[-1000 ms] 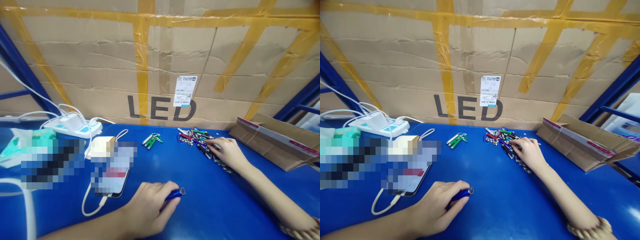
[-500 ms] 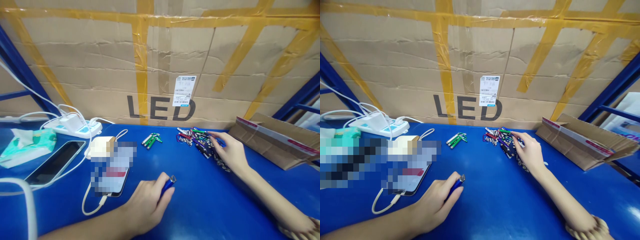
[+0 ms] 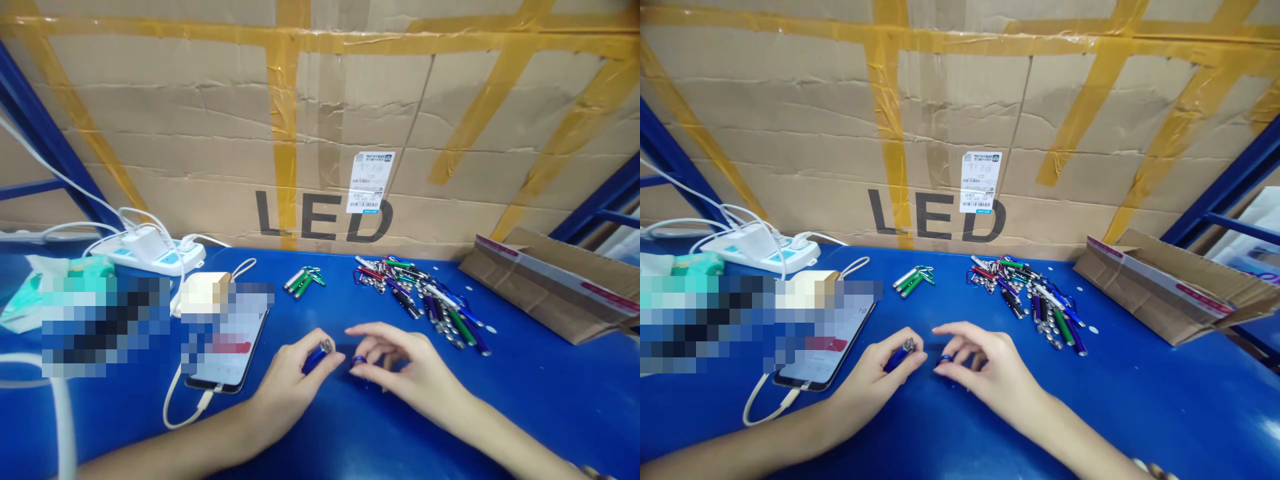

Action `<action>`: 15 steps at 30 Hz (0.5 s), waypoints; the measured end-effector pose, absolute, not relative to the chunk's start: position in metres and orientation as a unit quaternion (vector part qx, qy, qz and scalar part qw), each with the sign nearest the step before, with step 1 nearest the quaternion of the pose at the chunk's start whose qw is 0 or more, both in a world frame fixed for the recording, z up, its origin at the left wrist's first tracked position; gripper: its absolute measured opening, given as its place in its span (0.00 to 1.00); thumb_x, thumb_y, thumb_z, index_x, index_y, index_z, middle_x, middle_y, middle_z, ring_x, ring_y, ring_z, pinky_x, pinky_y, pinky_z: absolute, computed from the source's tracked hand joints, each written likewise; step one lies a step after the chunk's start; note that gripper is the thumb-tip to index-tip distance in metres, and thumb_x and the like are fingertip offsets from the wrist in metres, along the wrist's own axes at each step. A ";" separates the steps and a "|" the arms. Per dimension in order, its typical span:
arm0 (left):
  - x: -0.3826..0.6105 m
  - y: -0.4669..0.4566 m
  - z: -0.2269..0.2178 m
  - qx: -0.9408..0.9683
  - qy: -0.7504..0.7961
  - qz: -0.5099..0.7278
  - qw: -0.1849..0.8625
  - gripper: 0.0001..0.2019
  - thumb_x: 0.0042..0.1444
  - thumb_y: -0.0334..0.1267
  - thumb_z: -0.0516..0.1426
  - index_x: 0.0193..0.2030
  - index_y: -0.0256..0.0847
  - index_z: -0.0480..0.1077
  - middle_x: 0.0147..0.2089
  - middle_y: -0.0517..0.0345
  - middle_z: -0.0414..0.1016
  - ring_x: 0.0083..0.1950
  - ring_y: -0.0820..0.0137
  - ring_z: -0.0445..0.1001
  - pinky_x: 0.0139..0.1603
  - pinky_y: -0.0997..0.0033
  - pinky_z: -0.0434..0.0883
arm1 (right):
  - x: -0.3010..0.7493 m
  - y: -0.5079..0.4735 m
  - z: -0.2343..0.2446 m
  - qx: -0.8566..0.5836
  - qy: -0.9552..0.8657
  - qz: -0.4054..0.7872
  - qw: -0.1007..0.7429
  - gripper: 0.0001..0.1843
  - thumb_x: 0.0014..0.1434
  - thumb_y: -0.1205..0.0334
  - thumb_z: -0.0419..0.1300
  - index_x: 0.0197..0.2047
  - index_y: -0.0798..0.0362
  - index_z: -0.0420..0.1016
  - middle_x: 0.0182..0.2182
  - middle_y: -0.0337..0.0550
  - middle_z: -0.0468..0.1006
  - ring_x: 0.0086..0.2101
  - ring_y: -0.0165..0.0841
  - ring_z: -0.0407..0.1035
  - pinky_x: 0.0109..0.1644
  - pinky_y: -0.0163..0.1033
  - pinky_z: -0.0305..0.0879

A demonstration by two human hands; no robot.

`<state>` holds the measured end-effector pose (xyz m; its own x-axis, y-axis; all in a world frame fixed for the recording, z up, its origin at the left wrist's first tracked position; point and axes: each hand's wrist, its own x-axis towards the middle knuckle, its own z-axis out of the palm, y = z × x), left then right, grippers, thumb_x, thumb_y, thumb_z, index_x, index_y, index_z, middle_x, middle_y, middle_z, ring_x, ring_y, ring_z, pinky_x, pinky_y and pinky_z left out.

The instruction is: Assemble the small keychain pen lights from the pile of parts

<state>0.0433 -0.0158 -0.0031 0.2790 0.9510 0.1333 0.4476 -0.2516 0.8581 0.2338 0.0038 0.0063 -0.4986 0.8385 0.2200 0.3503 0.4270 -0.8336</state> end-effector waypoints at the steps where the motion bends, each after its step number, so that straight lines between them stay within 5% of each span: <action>1: 0.043 -0.016 -0.004 0.716 0.484 0.344 0.368 0.09 0.57 0.40 0.51 0.29 0.40 0.66 0.25 0.66 0.67 0.28 0.75 0.65 0.31 0.78 0.61 | 0.232 0.002 0.005 -0.373 -0.781 0.382 0.325 0.20 0.51 0.56 0.64 0.47 0.51 0.71 0.27 0.39 0.76 0.24 0.26 0.70 0.23 0.28 0.67; 6: 0.044 -0.017 -0.010 0.764 0.470 0.288 0.336 0.06 0.54 0.40 0.57 0.30 0.41 0.71 0.27 0.66 0.75 0.27 0.75 0.70 0.30 0.79 0.63 | 0.226 -0.004 0.000 -0.332 -0.805 0.358 0.338 0.20 0.52 0.53 0.63 0.47 0.51 0.72 0.26 0.39 0.77 0.24 0.26 0.68 0.25 0.29 0.67; 15: 0.044 -0.025 -0.015 0.827 0.437 0.260 0.237 0.04 0.56 0.37 0.53 0.32 0.42 0.67 0.19 0.69 0.67 0.17 0.78 0.63 0.21 0.79 0.55 | 0.223 -0.008 -0.003 -0.339 -0.797 0.374 0.332 0.22 0.52 0.49 0.61 0.47 0.52 0.73 0.26 0.39 0.74 0.24 0.27 0.67 0.28 0.30 0.68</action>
<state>0.0439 -0.0247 -0.0148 0.4822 0.8472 0.2232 0.6000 -0.5050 0.6204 0.2235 -0.0079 -0.0031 -0.5502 0.7887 0.2744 0.2921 0.4896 -0.8216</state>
